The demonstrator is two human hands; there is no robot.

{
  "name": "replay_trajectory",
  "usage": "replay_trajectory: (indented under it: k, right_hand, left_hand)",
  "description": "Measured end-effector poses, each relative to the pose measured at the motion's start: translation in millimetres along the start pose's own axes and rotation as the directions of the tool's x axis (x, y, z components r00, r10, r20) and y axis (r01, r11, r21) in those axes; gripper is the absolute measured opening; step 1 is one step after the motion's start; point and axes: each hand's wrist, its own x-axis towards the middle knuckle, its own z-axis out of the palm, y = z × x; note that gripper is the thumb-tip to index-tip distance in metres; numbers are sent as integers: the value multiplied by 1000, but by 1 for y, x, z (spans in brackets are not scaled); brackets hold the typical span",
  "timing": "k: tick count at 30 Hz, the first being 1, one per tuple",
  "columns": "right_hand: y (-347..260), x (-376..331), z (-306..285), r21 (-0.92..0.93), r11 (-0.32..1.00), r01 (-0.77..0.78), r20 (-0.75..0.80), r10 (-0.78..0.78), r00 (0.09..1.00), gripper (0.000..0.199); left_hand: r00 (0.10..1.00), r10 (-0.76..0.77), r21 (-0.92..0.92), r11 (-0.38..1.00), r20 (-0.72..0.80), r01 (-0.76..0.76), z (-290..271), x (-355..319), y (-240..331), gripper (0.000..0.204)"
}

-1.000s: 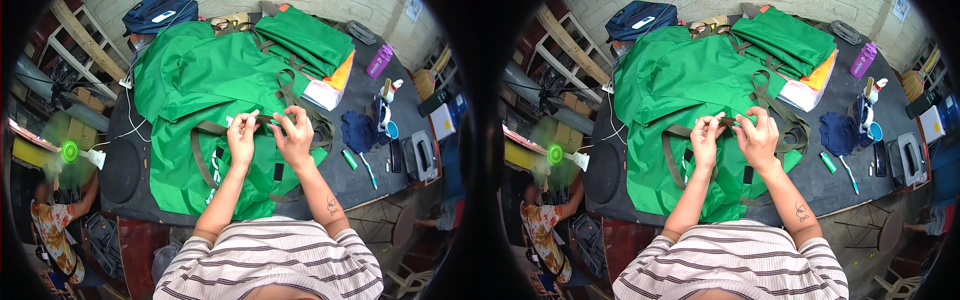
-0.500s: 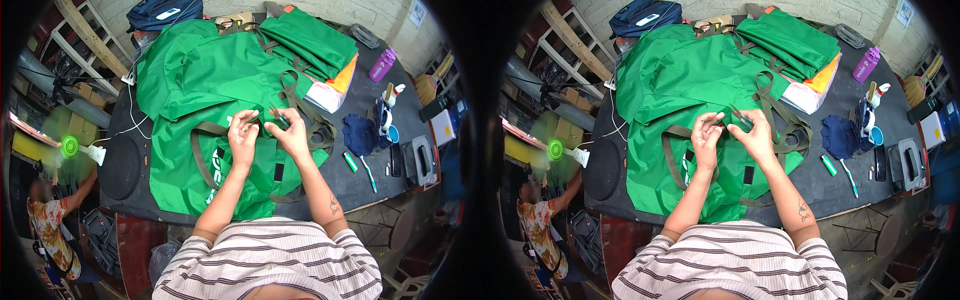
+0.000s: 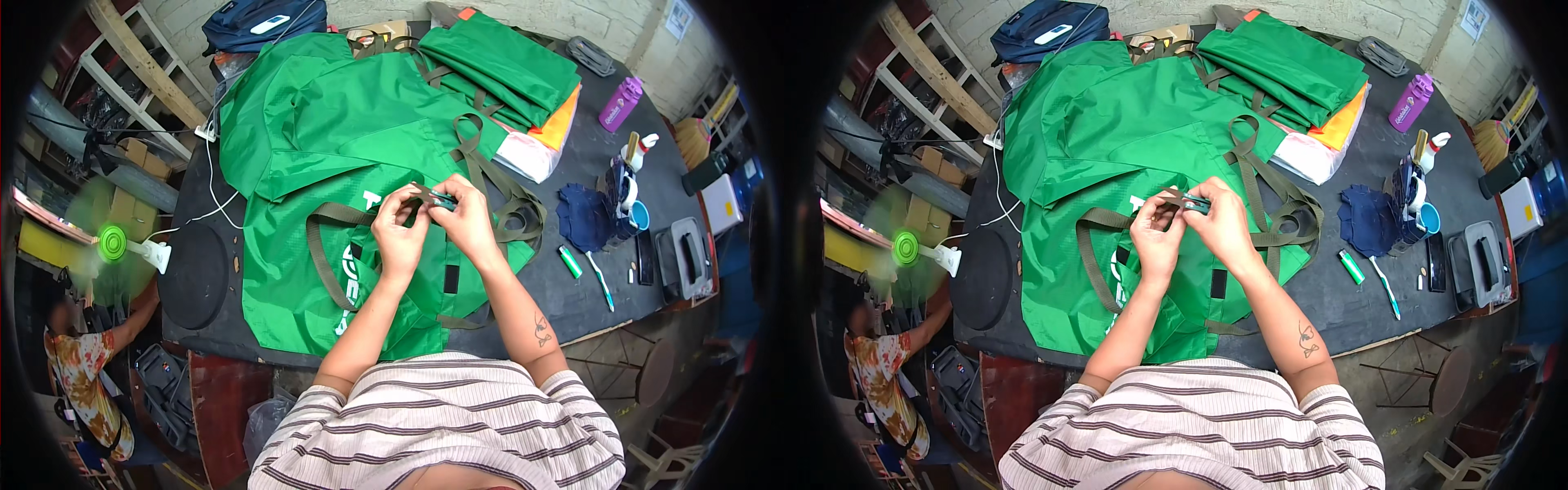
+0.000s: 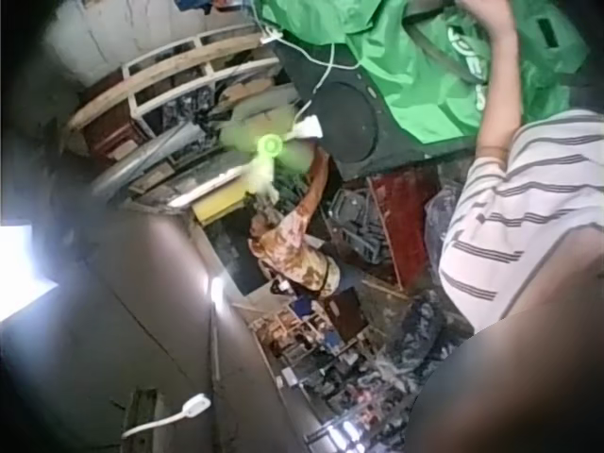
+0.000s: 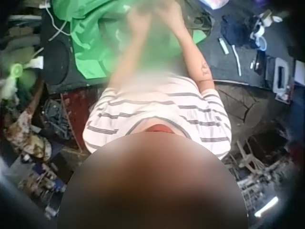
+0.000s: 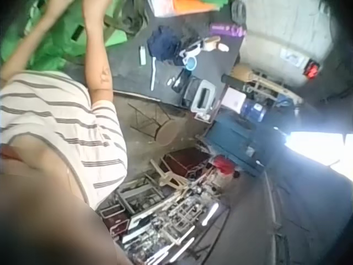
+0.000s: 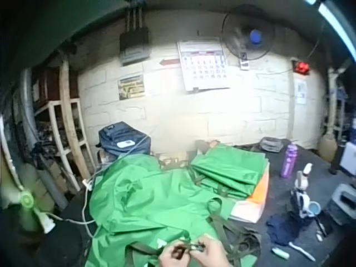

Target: Inspecting and finishing green fabric bags by trimming threads and checking straps.

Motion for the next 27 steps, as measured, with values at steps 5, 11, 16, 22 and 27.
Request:
replay_trajectory:
  k: [5,11,16,22,27]
  right_hand:
    - [-1,-3,-1,86,991,107,6,-108,994,17]
    - [4,-13,-12,-139,986,94,-201,-121,972,27]
    - [2,-21,-13,-374,886,274,-238,-378,895,29]
    - [-3,-17,-8,-468,815,342,-209,-478,853,25]
    - [0,-14,-5,-494,788,368,-220,-522,824,24]
  left_hand:
    - [997,71,33,997,34,-72,1,-2,7,17]
    - [996,-79,-129,989,-42,73,0,3,18,8]
    - [994,-103,-118,988,-25,99,3,2,18,9]
    - [994,-104,-144,985,-24,100,3,1,15,8]
    - [995,-94,-107,990,-30,90,3,2,16,7]
